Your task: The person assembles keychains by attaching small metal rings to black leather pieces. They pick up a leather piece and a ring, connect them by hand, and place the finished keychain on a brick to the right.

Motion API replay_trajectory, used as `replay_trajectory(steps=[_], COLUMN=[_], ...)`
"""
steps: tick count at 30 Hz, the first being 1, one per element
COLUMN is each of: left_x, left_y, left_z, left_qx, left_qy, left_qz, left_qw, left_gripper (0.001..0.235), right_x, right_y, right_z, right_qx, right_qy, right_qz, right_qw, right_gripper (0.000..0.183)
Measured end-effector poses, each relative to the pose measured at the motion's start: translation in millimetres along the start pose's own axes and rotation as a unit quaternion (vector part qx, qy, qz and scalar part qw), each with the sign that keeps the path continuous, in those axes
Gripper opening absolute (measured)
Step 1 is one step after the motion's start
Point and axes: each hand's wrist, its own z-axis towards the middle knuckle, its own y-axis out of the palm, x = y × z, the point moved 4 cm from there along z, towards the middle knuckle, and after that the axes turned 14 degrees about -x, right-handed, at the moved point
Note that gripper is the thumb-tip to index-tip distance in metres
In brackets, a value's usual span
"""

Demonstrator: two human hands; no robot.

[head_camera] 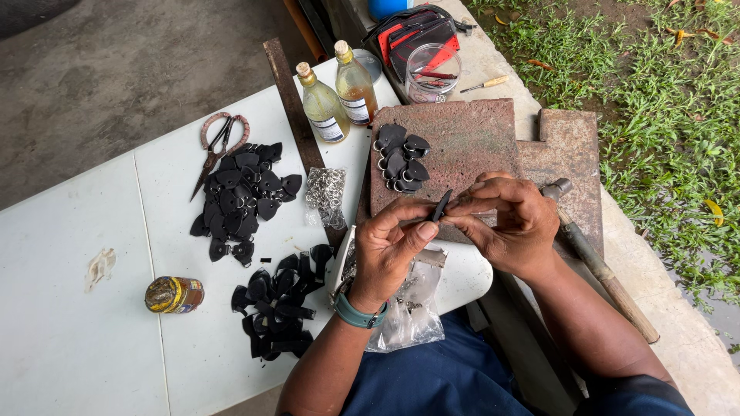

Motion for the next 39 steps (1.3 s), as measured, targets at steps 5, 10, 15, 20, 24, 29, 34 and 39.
replay_trajectory(steps=[5,10,15,20,24,29,34,39], left_x=[11.9,31.3,40.6,26.7,10.1,-6.1,-9.9,-14.8], left_y=[-0.6,2.4,18.8,14.7,6.7,-5.1,-31.5,-34.7], left_z=[2.5,2.5,-10.2,-16.4,-18.7,-16.1,-10.4,-14.2], left_qx=[-0.034,-0.030,-0.033,-0.032,-0.010,0.014,0.056,0.049], left_qy=[0.019,0.061,0.118,0.110,0.089,0.059,-0.057,-0.111], left_qz=[0.030,0.117,0.264,0.225,0.140,0.107,0.245,0.318], left_qw=[0.999,0.991,0.957,0.968,0.986,0.992,0.966,0.940], left_gripper=[0.020,0.028,0.031,0.029,0.022,0.020,0.035,0.035], right_x=[-12.2,-19.2,-34.3,-36.1,-22.3,-2.7,45.0,135.1], right_y=[-4.8,8.0,16.2,16.6,29.3,40.1,5.6,-45.9], right_z=[9.4,15.8,4.5,0.9,2.4,-3.5,2.3,4.4], right_qx=[-0.074,-0.158,-0.127,-0.117,-0.130,-0.157,-0.161,-0.133], right_qy=[0.027,-0.008,-0.067,-0.091,-0.070,-0.012,0.144,0.474], right_qz=[-0.101,-0.162,-0.173,-0.165,-0.168,-0.168,-0.146,-0.194], right_qw=[0.992,0.974,0.974,0.975,0.975,0.973,0.965,0.848], right_gripper=[0.047,0.034,0.033,0.030,0.029,0.026,0.018,0.037])
